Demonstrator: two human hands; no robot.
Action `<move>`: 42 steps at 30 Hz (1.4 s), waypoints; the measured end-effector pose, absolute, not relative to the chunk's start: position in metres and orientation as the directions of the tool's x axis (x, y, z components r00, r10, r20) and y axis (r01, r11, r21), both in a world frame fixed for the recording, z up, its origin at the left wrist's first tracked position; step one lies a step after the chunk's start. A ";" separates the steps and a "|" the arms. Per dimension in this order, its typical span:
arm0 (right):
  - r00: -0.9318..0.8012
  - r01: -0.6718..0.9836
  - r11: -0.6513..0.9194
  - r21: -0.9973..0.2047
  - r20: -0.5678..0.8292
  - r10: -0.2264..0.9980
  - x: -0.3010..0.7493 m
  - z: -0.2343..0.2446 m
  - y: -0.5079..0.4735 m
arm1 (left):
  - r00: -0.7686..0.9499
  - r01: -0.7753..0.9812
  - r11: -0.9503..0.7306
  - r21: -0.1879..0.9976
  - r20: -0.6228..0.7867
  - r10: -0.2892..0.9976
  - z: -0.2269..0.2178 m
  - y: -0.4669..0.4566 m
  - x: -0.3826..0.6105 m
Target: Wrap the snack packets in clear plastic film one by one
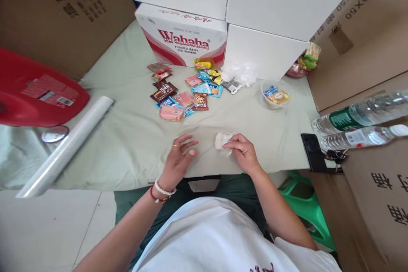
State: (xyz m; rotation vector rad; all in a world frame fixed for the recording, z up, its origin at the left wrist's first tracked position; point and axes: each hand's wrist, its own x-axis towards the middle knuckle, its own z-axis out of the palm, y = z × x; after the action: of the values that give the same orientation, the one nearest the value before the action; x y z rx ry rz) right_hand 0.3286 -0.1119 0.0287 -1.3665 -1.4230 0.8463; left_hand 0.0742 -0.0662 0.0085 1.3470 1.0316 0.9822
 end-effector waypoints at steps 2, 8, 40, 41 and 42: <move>0.050 0.314 0.143 -0.939 0.166 0.985 0.320 0.033 -0.121 | 0.428 -0.033 0.059 0.998 -0.039 0.903 0.015 -0.069 0.099; 0.039 0.202 0.072 -0.977 0.082 0.996 0.321 0.040 -0.124 | 0.542 -0.018 -0.026 0.999 0.032 0.840 0.021 -0.059 0.110; 0.269 0.032 -0.072 -0.997 -0.061 0.961 0.378 0.026 -0.112 | 0.392 -0.394 0.445 0.804 -0.291 0.873 0.019 -0.038 0.055; 0.250 0.056 -0.086 -0.995 -0.069 0.966 0.382 0.026 -0.111 | 0.377 -0.413 0.453 0.790 -0.305 0.875 0.019 -0.037 0.054; 0.227 0.097 -0.107 -0.990 -0.083 0.970 0.386 0.027 -0.111 | 0.356 -0.431 0.453 0.780 -0.314 0.880 0.019 -0.037 0.052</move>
State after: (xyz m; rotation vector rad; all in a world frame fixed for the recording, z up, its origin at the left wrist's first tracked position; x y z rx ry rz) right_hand 0.3855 -0.1114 0.0265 -1.4566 -1.0710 1.0553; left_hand 0.0524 -0.0369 0.0186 0.6535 0.8099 0.9285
